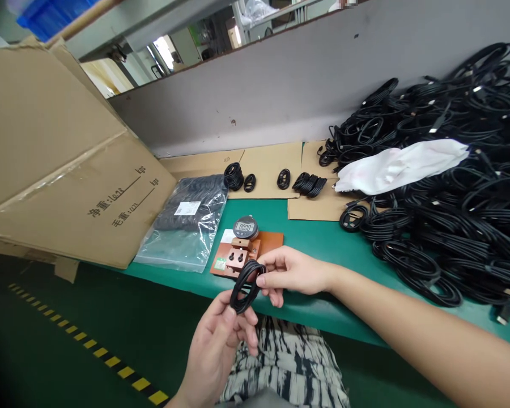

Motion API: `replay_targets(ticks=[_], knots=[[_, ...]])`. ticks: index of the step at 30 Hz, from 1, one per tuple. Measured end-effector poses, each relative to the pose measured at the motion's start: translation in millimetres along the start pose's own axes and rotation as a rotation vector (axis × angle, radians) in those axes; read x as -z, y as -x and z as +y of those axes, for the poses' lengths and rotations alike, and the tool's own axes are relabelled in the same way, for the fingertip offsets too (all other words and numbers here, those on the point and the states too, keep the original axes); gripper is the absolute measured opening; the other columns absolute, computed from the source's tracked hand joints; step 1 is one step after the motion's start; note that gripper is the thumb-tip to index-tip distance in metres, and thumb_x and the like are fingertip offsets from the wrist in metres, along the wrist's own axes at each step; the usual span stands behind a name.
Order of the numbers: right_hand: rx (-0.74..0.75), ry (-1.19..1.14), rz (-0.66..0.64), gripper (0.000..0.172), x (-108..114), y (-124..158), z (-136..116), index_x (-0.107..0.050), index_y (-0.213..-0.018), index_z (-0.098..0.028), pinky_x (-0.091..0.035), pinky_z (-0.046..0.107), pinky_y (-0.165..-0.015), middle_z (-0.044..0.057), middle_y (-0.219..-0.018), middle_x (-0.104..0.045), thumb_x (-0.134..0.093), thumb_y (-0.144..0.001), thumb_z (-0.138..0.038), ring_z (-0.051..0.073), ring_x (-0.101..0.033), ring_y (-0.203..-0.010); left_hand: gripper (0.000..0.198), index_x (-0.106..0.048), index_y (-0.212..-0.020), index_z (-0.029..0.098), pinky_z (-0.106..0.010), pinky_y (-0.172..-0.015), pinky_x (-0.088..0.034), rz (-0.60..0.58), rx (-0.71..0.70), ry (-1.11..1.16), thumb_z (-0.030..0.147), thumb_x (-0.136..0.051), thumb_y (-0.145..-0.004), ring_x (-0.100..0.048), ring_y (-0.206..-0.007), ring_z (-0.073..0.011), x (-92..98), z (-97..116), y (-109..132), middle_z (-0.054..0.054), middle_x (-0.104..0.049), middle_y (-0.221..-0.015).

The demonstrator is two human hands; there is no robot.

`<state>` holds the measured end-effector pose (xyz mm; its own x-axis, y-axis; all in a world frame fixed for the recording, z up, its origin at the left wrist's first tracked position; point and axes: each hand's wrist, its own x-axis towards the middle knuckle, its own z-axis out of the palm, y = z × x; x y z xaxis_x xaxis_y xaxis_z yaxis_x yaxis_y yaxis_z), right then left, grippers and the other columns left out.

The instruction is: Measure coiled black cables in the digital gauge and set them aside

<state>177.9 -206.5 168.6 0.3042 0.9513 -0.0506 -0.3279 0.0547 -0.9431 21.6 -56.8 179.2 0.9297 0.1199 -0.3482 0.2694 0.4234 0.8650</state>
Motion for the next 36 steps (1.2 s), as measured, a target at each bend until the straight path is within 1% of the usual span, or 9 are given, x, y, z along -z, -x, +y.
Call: replay_targets(ticks=[4, 6, 9, 12, 15, 19, 23, 29, 36], knots=[[0.051, -0.037, -0.022, 0.035, 0.4, 1.4, -2.2, -0.064, -0.096, -0.009, -0.053, 0.021, -0.052, 0.004, -0.073, -0.063, -0.068, -0.085, -0.041, 0.011, -0.063, -0.053, 0.025, -0.059, -0.091, 0.017, -0.025, -0.051, -0.053, -0.163, 0.028, -0.053, 0.037, -0.07, -0.08, -0.06, -0.055, -0.0119, 12.1, 15.8, -5.3, -0.003, -0.065, -0.073], [0.086, -0.059, 0.023, 0.037, 1.5, 1.0, -2.3, -0.065, -0.101, -0.009, -0.053, 0.023, -0.053, 0.004, -0.073, -0.064, -0.067, -0.085, -0.043, 0.012, -0.064, -0.055, 0.022, -0.059, -0.086, 0.017, -0.026, -0.052, -0.053, -0.158, -0.03, -0.153, 0.033, -0.072, -0.079, -0.06, -0.057, -0.0125, 16.4, 34.3, -10.7, -0.003, -0.065, -0.075], [0.119, -0.059, 0.168, 0.038, 4.5, -2.2, -0.9, -0.064, -0.1, -0.009, -0.052, 0.023, -0.051, 0.002, -0.065, -0.062, -0.066, -0.086, -0.044, 0.011, -0.061, -0.051, 0.017, -0.06, -0.086, 0.018, -0.027, -0.057, -0.055, -0.077, -0.214, -0.411, 0.03, -0.071, -0.08, -0.063, -0.062, -0.0141, 17.4, 76.9, -28.2, -0.003, -0.067, -0.079], [0.12, -0.004, 0.316, 0.036, 9.3, -6.7, 1.4, -0.062, -0.086, -0.01, -0.048, 0.02, -0.046, 0.0, -0.057, -0.059, -0.065, -0.085, -0.046, 0.01, -0.056, -0.045, 0.019, -0.062, -0.087, 0.016, -0.029, -0.064, -0.055, -0.016, -0.409, -0.734, 0.035, -0.066, -0.083, -0.064, -0.062, -0.0142, 11.7, 122.2, -67.1, -0.003, -0.068, -0.076], [0.092, 0.073, 0.428, 0.035, 14.4, -10.1, 3.3, -0.059, -0.078, -0.012, -0.045, 0.018, -0.044, -0.001, -0.057, -0.058, -0.065, -0.084, -0.046, 0.008, -0.054, -0.044, 0.024, -0.061, -0.089, 0.016, -0.029, -0.063, -0.054, -0.021, -0.496, -0.988, 0.039, -0.063, -0.083, -0.064, -0.064, -0.0147, 2.8, 147.4, -127.8, -0.004, -0.067, -0.078], [0.026, 0.137, 0.524, 0.033, 18.7, -12.6, 4.1, -0.058, -0.078, -0.013, -0.043, 0.017, -0.041, -0.002, -0.056, -0.056, -0.062, -0.085, -0.044, 0.007, -0.051, -0.044, 0.026, -0.063, -0.098, 0.015, -0.028, -0.066, -0.049, 0.062, -0.626, -1.476, 0.037, -0.059, -0.085, -0.064, -0.068, -0.0167, -4.9, 144.3, -209.5, -0.005, -0.068, -0.079], [-0.012, 0.143, 0.527, 0.031, 18.7, -13.7, 2.9, -0.058, -0.078, -0.013, -0.041, 0.017, -0.042, -0.004, -0.051, -0.053, -0.062, -0.083, -0.043, 0.007, -0.049, -0.042, 0.024, -0.067, -0.099, 0.014, -0.03, -0.074, -0.046, 0.108, -0.653, -1.598, 0.031, -0.061, -0.085, -0.064, -0.076, -0.0202, -8.5, 129.9, -256.1, -0.009, -0.071, -0.082], [-0.027, 0.148, 0.532, 0.028, 17.8, -13.0, 0.5, -0.058, -0.08, -0.013, -0.041, 0.018, -0.044, -0.004, -0.051, -0.053, -0.06, -0.083, -0.041, 0.008, -0.049, -0.044, 0.027, -0.067, -0.106, 0.016, -0.032, -0.08, -0.046, 0.192, -0.584, -1.658, 0.031, -0.059, -0.085, -0.067, -0.089, -0.0247, -5.0, 118.0, -279.6, -0.012, -0.073, -0.09], [-0.033, 0.136, 0.525, 0.024, 17.9, -13.9, 0.9, -0.057, -0.078, -0.014, -0.041, 0.018, -0.044, -0.004, -0.051, -0.053, -0.058, -0.083, -0.037, 0.008, -0.05, -0.044, 0.031, -0.063, -0.113, 0.017, -0.032, -0.08, -0.047, 0.22, -0.57, -1.672, 0.034, -0.055, -0.087, -0.068, -0.091, -0.0256, 1.6, 109.3, -286.9, -0.01, -0.074, -0.089]])
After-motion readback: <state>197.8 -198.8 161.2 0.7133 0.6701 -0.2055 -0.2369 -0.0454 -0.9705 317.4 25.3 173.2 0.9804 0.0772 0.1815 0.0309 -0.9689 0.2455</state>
